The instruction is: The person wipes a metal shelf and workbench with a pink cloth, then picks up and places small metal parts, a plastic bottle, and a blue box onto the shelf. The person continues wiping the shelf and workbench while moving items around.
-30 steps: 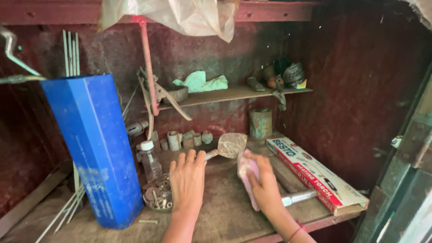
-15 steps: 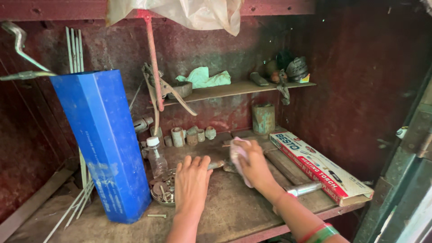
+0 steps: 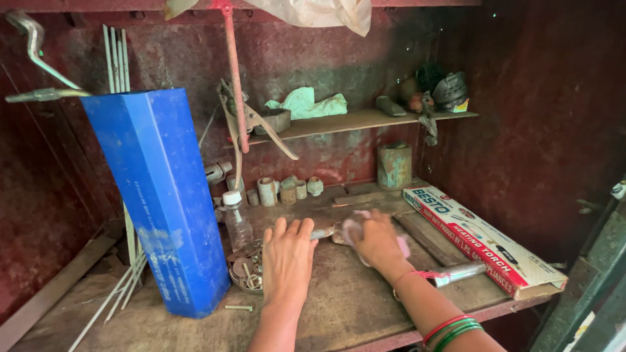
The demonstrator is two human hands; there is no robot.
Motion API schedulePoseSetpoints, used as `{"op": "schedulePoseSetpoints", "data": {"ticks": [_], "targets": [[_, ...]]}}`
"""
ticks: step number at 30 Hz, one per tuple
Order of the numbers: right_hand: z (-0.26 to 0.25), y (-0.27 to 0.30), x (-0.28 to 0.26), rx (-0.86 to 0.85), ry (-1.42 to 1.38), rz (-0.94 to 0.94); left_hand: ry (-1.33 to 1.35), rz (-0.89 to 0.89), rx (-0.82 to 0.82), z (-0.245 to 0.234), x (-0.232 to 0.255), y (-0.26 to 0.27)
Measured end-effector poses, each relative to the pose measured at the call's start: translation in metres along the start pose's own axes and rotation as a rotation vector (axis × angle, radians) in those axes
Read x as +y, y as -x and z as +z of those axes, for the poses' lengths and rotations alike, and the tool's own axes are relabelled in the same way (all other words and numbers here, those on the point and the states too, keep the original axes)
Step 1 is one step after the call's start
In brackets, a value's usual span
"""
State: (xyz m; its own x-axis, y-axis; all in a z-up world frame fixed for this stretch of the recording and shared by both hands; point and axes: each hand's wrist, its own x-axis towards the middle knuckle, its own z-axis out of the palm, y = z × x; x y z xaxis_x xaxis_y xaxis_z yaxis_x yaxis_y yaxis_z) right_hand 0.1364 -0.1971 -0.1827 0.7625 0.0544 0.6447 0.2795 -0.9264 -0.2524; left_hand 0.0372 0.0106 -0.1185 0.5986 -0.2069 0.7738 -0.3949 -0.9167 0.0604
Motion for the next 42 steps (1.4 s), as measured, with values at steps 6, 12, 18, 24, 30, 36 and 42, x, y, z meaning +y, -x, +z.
{"op": "schedulePoseSetpoints", "data": {"ticks": [6, 12, 18, 24, 30, 36, 42], "targets": [[-0.002, 0.004, -0.005, -0.103, -0.016, -0.036, -0.019, -0.020, -0.005, 0.000, 0.002, 0.001], [-0.003, -0.001, 0.004, -0.032, 0.085, 0.218, -0.018, -0.017, 0.028, -0.004, 0.002, 0.001], [-0.011, 0.009, -0.014, -0.095, -0.078, -0.220, -0.019, -0.005, 0.055, -0.006, -0.001, 0.003], [-0.009, 0.006, -0.006, -0.042, 0.229, 0.177, -0.034, -0.038, 0.053, -0.009, 0.001, 0.003], [-0.010, 0.010, -0.007, 0.098, 0.056, -0.242, -0.017, 0.015, 0.087, -0.006, -0.003, 0.005], [-0.015, 0.013, -0.015, -0.026, 0.128, -0.099, -0.058, 0.044, 0.105, -0.002, -0.006, 0.008], [-0.013, 0.007, -0.008, -0.031, 0.148, 0.121, 0.003, 0.022, 0.108, -0.001, -0.005, 0.008]]}}
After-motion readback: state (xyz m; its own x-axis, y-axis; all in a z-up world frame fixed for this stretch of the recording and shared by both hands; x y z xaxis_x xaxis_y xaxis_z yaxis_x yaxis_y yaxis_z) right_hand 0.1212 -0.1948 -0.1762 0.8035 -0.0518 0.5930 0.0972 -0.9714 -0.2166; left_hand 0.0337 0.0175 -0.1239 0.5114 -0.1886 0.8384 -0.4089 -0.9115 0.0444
